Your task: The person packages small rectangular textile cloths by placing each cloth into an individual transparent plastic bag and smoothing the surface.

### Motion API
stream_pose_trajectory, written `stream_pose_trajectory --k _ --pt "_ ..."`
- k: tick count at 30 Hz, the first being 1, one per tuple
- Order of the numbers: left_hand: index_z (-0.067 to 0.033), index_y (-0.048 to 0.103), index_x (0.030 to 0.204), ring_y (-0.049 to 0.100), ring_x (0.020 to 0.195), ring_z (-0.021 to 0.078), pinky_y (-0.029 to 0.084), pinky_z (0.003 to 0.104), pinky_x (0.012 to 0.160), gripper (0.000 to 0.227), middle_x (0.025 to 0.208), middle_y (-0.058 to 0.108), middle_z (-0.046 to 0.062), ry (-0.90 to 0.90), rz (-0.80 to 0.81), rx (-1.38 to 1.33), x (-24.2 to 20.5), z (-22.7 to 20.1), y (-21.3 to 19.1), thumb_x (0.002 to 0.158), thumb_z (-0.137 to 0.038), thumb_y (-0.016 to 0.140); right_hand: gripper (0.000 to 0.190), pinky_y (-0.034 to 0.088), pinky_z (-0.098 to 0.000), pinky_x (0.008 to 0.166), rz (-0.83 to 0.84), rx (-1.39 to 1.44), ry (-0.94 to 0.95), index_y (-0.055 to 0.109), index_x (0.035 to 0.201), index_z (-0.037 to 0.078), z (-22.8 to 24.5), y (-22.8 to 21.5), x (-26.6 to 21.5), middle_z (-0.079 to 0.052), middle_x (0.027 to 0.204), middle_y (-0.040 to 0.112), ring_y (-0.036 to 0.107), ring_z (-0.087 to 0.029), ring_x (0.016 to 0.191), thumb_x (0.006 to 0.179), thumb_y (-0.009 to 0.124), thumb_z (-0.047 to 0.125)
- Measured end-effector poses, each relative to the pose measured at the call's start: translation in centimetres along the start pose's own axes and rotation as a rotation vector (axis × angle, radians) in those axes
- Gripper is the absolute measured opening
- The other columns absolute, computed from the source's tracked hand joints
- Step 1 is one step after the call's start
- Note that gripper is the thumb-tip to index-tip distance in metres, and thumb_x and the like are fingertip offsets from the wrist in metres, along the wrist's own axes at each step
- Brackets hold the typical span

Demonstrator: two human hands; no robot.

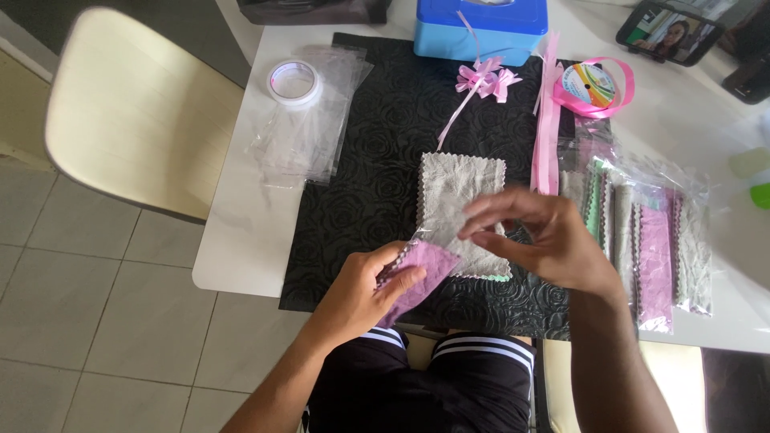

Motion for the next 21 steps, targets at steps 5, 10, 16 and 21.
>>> stream_pose_trajectory --k 5,10,16,21 --pt "-0.0065 0.076 0.111 0.078 0.091 0.0348 0.060 0.039 0.075 0.024 0.093 0.080 0.018 -0.010 -0.028 -0.007 -0.1 1.2 0.3 0.099 -0.025 0.067 0.036 0.042 -0.0307 0.050 -0.023 0.216 0.036 0.065 0.116 -0.006 -2.4 -1.1 -1.3 -0.022 0.078 0.081 0.058 -0.019 0.050 0.088 0.047 0.005" --pt "-0.0033 0.076 0.111 0.078 0.083 0.0390 0.059 0.041 0.072 0.021 0.089 0.079 0.020 0.016 0.045 0.019 -0.5 -2.2 0.4 0.099 -0.017 0.066 0.030 0.035 -0.0287 0.042 0.199 0.030 0.059 0.081 0.095 -0.002 -0.8 -1.5 0.0 -0.014 0.067 0.068 0.046 -0.015 0.044 0.081 0.054 -0.004" --pt "-0.0020 0.074 0.114 0.075 0.087 0.0458 0.059 0.046 0.072 0.024 0.093 0.077 0.024 0.066 0.127 0.191 -0.7 -3.2 0.3 0.101 -0.019 0.062 0.025 0.049 -0.0362 0.065 0.419 -0.128 0.083 0.082 0.107 0.006 -0.5 -0.8 1.1 -0.024 0.128 0.068 0.067 -0.025 0.079 0.086 0.072 0.014" --pt "-0.0035 0.072 0.117 0.074 0.090 0.0456 0.060 0.045 0.074 0.026 0.096 0.077 0.023 0.066 0.128 0.224 -0.8 -2.9 0.0 0.103 -0.021 0.059 0.020 0.053 -0.0438 0.070 0.391 -0.200 0.224 0.088 0.096 0.011 -1.2 0.6 1.5 -0.013 0.125 0.075 0.073 -0.027 0.083 0.076 0.084 0.016"
Point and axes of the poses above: each hand's wrist, its own x-axis towards the middle knuckle, its own y-axis out of the palm, z = x × y, the point moved 2 cm from there along x, towards the middle knuckle
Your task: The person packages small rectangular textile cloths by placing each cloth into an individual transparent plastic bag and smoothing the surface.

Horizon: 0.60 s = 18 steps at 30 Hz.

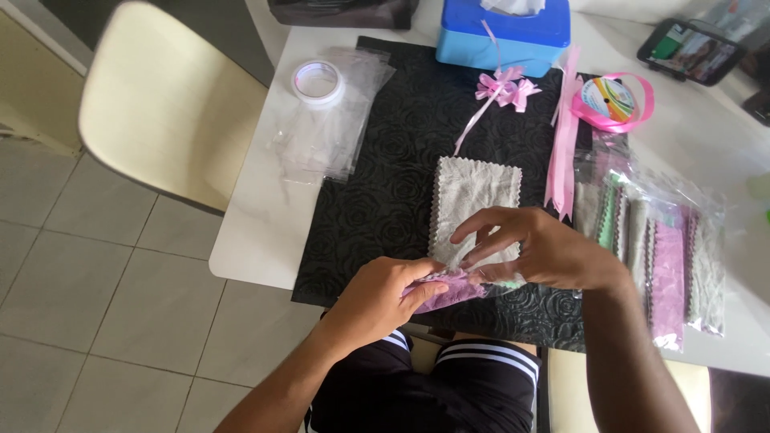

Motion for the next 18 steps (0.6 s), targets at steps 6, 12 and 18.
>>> stream_pose_trajectory --k 6,12,18 --pt "-0.0053 0.073 0.115 0.074 0.092 0.0446 0.060 0.043 0.074 0.026 0.095 0.077 0.022 -0.043 -0.029 -0.016 0.2 3.2 0.3 0.103 -0.024 0.059 0.013 0.055 -0.0343 0.066 -0.103 0.040 -0.272 0.082 0.088 0.004 -1.3 -0.6 0.2 -0.017 0.120 0.076 0.076 -0.024 0.080 0.081 0.080 0.015" --pt "-0.0015 0.070 0.116 0.080 0.077 0.0197 0.070 0.026 0.065 0.025 0.101 0.081 0.016 -0.079 0.002 -0.293 2.5 5.4 -2.3 0.104 -0.018 0.055 0.042 0.069 -0.0453 0.102 -0.548 0.453 -0.316 0.065 0.101 -0.001 -7.3 -5.1 -3.9 -0.027 0.118 0.071 0.075 -0.037 0.112 0.074 0.042 -0.023" --pt "-0.0079 0.075 0.102 0.073 0.065 0.0089 0.060 0.019 0.055 0.032 0.087 0.080 0.005 -0.261 -0.234 -0.285 8.9 8.0 -7.5 0.097 -0.036 0.060 0.013 0.056 -0.0243 0.072 -1.076 0.784 -0.260 0.062 0.093 0.008 -9.2 -6.3 -7.8 -0.006 0.089 0.066 0.064 -0.015 0.078 0.087 0.050 0.007"
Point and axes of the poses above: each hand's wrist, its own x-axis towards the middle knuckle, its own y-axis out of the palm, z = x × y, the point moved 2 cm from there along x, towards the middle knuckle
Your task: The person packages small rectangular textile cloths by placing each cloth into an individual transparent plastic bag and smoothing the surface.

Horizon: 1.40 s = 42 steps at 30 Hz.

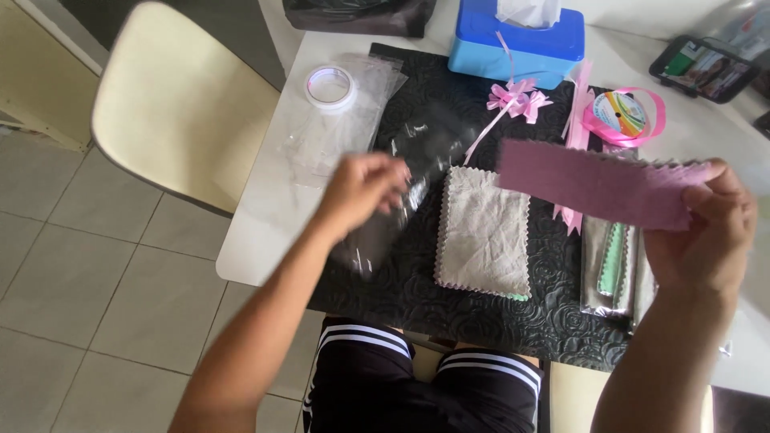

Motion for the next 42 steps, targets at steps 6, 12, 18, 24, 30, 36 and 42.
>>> stream_pose_trajectory --k 6,12,18,24,30,36,42 --pt "-0.0037 0.077 0.102 0.070 0.065 0.0106 0.055 0.028 0.056 0.035 0.078 0.077 0.007 -0.005 -0.375 0.167 12.8 4.6 -5.8 0.094 -0.036 0.066 0.010 0.061 -0.0280 0.079 0.110 0.076 0.021 0.060 0.092 0.006 -0.3 0.3 -2.5 -0.011 0.097 0.069 0.069 -0.020 0.083 0.088 0.051 0.004" --pt "-0.0155 0.067 0.110 0.063 0.097 0.0294 0.053 0.051 0.066 0.034 0.096 0.069 0.006 0.096 -0.613 0.600 16.3 7.9 -8.1 0.095 -0.046 0.068 0.012 0.061 -0.0212 0.078 0.194 -0.042 0.022 0.064 0.095 0.009 -0.8 -0.7 -5.0 -0.001 0.090 0.067 0.066 -0.010 0.079 0.094 0.053 0.004" --pt "-0.0156 0.074 0.109 0.053 0.106 0.0399 0.052 0.052 0.078 0.024 0.111 0.060 0.013 0.260 -0.564 1.037 15.6 10.9 -11.0 0.087 -0.010 0.065 0.013 0.061 -0.0250 0.066 0.138 0.021 0.085 0.066 0.099 0.006 -2.2 -1.9 -6.1 -0.007 0.091 0.073 0.070 -0.014 0.074 0.091 0.057 0.001" --pt "-0.0091 0.072 0.093 0.053 0.105 0.0378 0.051 0.052 0.078 0.016 0.110 0.067 0.014 0.309 -0.446 1.095 14.9 11.0 -11.4 0.100 -0.018 0.061 0.014 0.052 -0.0236 0.060 0.037 -0.082 0.121 0.065 0.099 0.008 -3.2 -1.1 -6.3 -0.003 0.086 0.068 0.062 -0.012 0.067 0.088 0.058 0.004" --pt "-0.0144 0.054 0.089 0.054 0.099 0.0320 0.047 0.045 0.076 0.017 0.099 0.064 0.007 0.413 -0.564 1.023 14.2 10.7 -11.1 0.098 -0.009 0.067 0.017 0.060 -0.0260 0.063 0.120 0.004 0.114 0.066 0.102 0.002 -3.3 -0.2 -6.8 -0.010 0.091 0.072 0.068 -0.015 0.070 0.089 0.057 -0.001" --pt "-0.0049 0.054 0.105 0.050 0.098 0.0337 0.049 0.043 0.074 0.007 0.102 0.062 0.013 0.520 -0.568 0.754 13.6 9.7 -10.1 0.102 -0.001 0.058 0.017 0.060 -0.0303 0.070 0.080 0.051 0.146 0.067 0.103 0.002 -3.7 -0.4 -7.3 -0.011 0.092 0.073 0.069 -0.019 0.075 0.088 0.060 -0.002" --pt "-0.0098 0.053 0.100 0.057 0.093 0.0355 0.050 0.044 0.066 0.016 0.099 0.066 0.011 0.570 -0.558 0.845 13.6 11.2 -9.0 0.097 -0.010 0.068 0.017 0.056 -0.0234 0.066 0.083 -0.015 0.151 0.065 0.105 0.007 -4.1 -0.2 -7.6 0.000 0.078 0.064 0.062 -0.011 0.067 0.089 0.060 0.002"
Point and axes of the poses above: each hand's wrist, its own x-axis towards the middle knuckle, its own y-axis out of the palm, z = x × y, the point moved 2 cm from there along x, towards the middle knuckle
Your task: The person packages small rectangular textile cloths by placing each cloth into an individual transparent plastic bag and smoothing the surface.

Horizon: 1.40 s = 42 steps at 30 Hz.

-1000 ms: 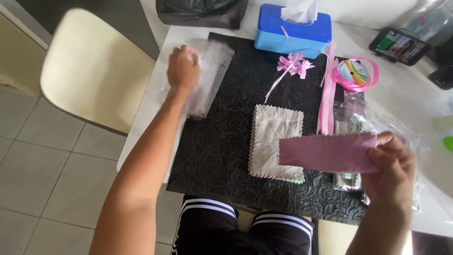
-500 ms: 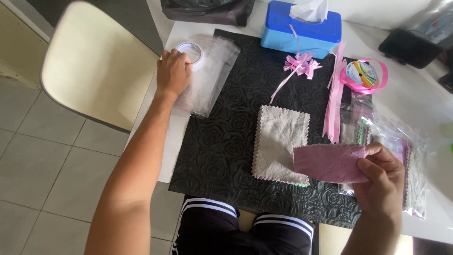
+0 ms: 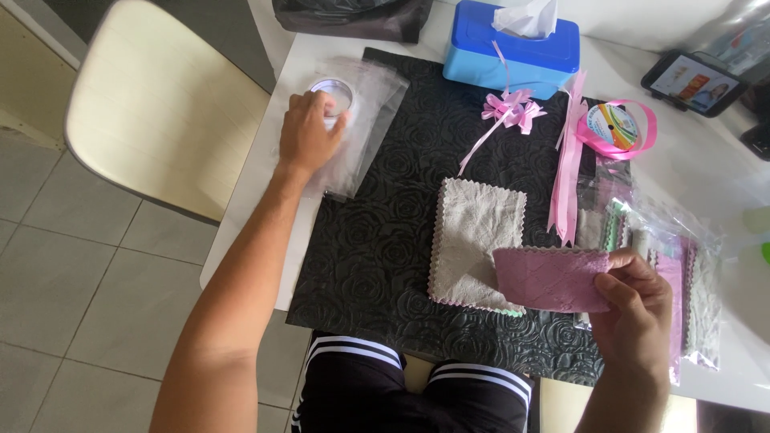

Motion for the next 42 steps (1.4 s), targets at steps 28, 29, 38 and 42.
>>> stream_pose_trajectory --k 28,29,38,42 --pt "-0.0022 0.064 0.103 0.053 0.105 0.0341 0.053 0.042 0.084 0.011 0.105 0.063 0.015 -0.154 0.061 -0.074 0.8 0.4 -1.4 0.096 0.005 0.060 0.012 0.053 -0.0215 0.052 0.057 -0.059 -0.017 0.066 0.101 0.008 -0.5 1.7 -0.9 0.000 0.073 0.067 0.062 -0.009 0.057 0.093 0.059 0.004" --pt "-0.0033 0.064 0.107 0.054 0.106 0.0321 0.052 0.040 0.086 0.015 0.107 0.064 0.014 -0.199 0.017 -0.104 0.9 0.6 -1.5 0.096 0.005 0.060 0.013 0.054 -0.0219 0.052 0.053 -0.058 -0.018 0.066 0.103 0.008 -0.5 1.6 -0.9 0.000 0.073 0.067 0.062 -0.009 0.057 0.093 0.059 0.003" --pt "-0.0091 0.059 0.097 0.059 0.089 0.0346 0.048 0.046 0.082 0.023 0.093 0.070 0.006 -0.066 0.002 0.036 1.2 -0.2 -2.7 0.088 0.004 0.074 0.012 0.061 -0.0257 0.060 0.028 -0.047 0.019 0.067 0.102 0.007 -0.9 1.7 -1.4 -0.003 0.083 0.073 0.071 -0.013 0.067 0.092 0.061 0.005" --pt "-0.0090 0.068 0.104 0.059 0.096 0.0342 0.042 0.048 0.093 0.022 0.101 0.072 0.005 0.018 0.052 0.121 0.9 0.4 -2.4 0.087 0.000 0.077 0.011 0.055 -0.0233 0.057 0.030 -0.059 0.013 0.067 0.101 0.007 -1.3 1.4 -1.5 -0.002 0.078 0.070 0.065 -0.010 0.062 0.093 0.060 0.004"
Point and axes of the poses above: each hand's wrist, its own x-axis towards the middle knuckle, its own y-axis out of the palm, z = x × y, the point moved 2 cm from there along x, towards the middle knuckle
